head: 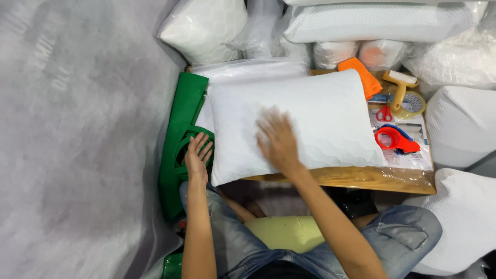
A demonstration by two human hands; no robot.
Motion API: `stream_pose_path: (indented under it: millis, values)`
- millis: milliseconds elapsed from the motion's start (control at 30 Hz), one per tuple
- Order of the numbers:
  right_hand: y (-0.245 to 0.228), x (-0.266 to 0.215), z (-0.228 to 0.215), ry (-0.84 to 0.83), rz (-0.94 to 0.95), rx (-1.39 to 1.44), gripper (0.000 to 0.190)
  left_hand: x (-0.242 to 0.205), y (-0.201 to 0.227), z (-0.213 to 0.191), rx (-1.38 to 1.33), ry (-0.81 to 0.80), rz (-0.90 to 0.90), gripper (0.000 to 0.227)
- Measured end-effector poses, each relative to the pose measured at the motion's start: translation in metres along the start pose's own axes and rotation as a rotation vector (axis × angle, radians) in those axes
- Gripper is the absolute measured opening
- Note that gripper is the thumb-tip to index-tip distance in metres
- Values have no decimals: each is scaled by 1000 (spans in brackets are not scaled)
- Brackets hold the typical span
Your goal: The person is cleaning a white foam pillow using a lint roller and an orange cloth, while surrounded by other pillows.
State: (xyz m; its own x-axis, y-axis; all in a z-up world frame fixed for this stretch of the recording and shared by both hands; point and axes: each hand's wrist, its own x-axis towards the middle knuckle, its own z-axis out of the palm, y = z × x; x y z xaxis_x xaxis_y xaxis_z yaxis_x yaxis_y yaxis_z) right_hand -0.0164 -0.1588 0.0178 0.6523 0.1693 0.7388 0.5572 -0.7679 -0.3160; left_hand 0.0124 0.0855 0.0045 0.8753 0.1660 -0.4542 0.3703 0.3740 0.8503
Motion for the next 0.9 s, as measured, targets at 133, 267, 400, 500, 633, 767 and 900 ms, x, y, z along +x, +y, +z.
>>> stream_pose_path:
  millis: [133,267,400,500,633,767,900]
  values:
    - [36,-2,-12,-318,340,-464,70,24,-22,12,118,76,219,38]
    - [-9,-37,-36,-317,-54,-48,33,21,-24,58,356,80,447,36]
    - [21,-78,-93,144,164,-92,17,30,-37,65,780,207,722,47]
    - [91,-118,-130,244,492,-431,41,34,-26,47,947,293,446,72]
    - [97,-66,-174,-99,1389,188,108,-6,20,77,799,105,11,93]
    - [68,-33,-170,-90,1459,344,111,-12,20,92,789,152,135,90]
    - [31,-39,-184,113,1456,398,95,3,24,80,785,152,173,96]
